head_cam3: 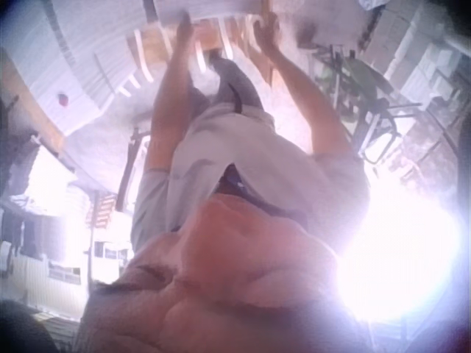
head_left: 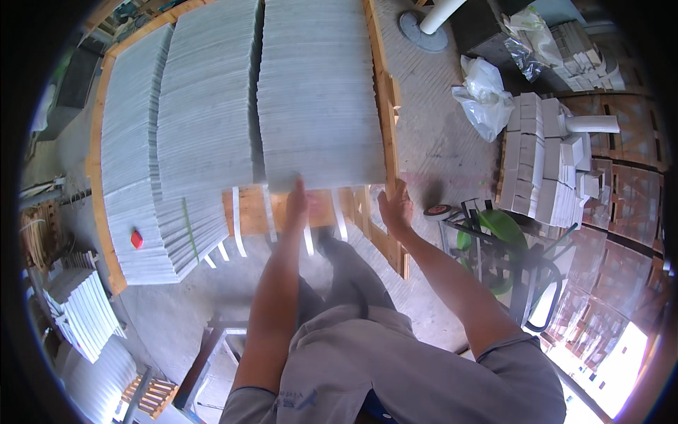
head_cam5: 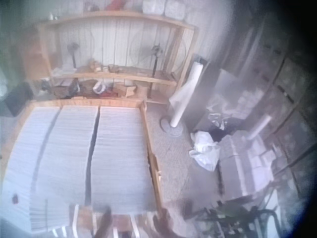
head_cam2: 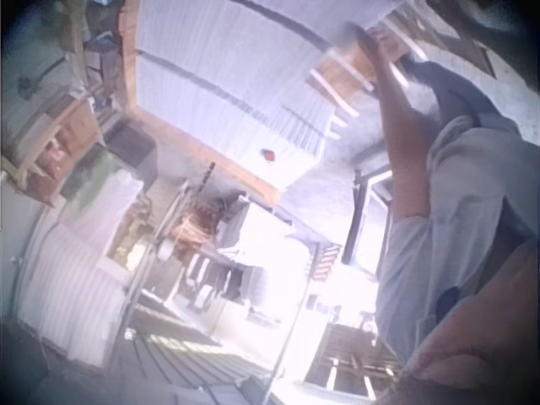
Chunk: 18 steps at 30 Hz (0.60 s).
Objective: The person repeatedly picks up white rectangular panels from a metal rack and places them onto a wooden rack. The person walks between the two racks, handling one panel at a time and stacking them neatly.
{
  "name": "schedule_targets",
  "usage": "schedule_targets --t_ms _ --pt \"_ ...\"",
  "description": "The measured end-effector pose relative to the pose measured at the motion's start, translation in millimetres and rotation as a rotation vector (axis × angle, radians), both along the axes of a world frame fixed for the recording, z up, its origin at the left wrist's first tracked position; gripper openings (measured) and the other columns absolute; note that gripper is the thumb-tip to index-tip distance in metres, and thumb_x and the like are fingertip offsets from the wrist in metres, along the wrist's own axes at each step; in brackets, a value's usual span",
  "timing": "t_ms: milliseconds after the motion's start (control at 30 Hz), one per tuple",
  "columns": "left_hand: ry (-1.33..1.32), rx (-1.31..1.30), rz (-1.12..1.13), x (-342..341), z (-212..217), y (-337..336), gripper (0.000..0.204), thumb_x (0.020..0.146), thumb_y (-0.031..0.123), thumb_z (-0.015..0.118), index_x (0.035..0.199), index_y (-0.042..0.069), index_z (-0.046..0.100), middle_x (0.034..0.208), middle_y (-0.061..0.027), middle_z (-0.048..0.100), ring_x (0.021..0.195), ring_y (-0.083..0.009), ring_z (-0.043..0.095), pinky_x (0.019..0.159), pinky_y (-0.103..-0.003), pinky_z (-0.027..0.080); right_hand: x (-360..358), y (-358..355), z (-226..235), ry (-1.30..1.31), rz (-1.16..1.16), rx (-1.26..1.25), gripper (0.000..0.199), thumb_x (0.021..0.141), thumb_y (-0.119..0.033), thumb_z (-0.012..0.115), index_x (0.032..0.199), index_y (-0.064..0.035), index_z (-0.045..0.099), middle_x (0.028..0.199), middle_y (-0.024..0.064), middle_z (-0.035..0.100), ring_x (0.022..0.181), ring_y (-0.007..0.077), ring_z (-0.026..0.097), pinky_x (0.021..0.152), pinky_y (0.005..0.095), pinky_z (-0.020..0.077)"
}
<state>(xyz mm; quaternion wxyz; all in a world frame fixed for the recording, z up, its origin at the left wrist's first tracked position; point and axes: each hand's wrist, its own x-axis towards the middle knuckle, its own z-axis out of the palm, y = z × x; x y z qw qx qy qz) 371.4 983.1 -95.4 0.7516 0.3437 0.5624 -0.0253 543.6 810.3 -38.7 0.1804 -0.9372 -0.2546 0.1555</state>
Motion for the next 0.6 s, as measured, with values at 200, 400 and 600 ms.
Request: schedule_targets --t_ms 200,400,600 --pt "-0.025 -0.032 -0.05 -22 31 10 0.089 0.078 0.068 0.041 0.123 -0.009 0.034 0.112 -0.0253 0.055 0.099 -0.0367 0.057 0.085 -0.05 0.042 1 -2 -2 0.019 -0.006 -0.067 0.047 0.079 -0.028 0.053 0.115 -0.0057 0.034 0.105 0.0222 0.055 0.085 0.0418 0.057 0.071 0.0495 0.0451" --pt "-0.047 0.328 0.007 -120 2 -43 0.052 0.086 0.047 0.048 0.103 -0.003 0.05 0.087 -0.0178 0.063 0.071 -0.0254 0.064 0.059 -0.034 0.05 -1 -4 -3 0.008 -0.041 0.019 0.047 0.077 -0.029 0.055 0.116 -0.0078 0.037 0.105 0.0216 0.056 0.091 0.0405 0.056 0.076 0.0484 0.0445" --pt "0.367 0.58 -0.534 -303 -63 -172 0.037 0.088 0.037 0.046 0.085 0.002 0.057 0.065 -0.0092 0.06 0.05 -0.0197 0.056 0.045 -0.032 0.045 -3 -4 4 0.044 -0.045 -0.047 0.055 0.075 -0.033 0.056 0.119 -0.008 0.037 0.105 0.0218 0.057 0.095 0.039 0.056 0.08 0.0459 0.0441"
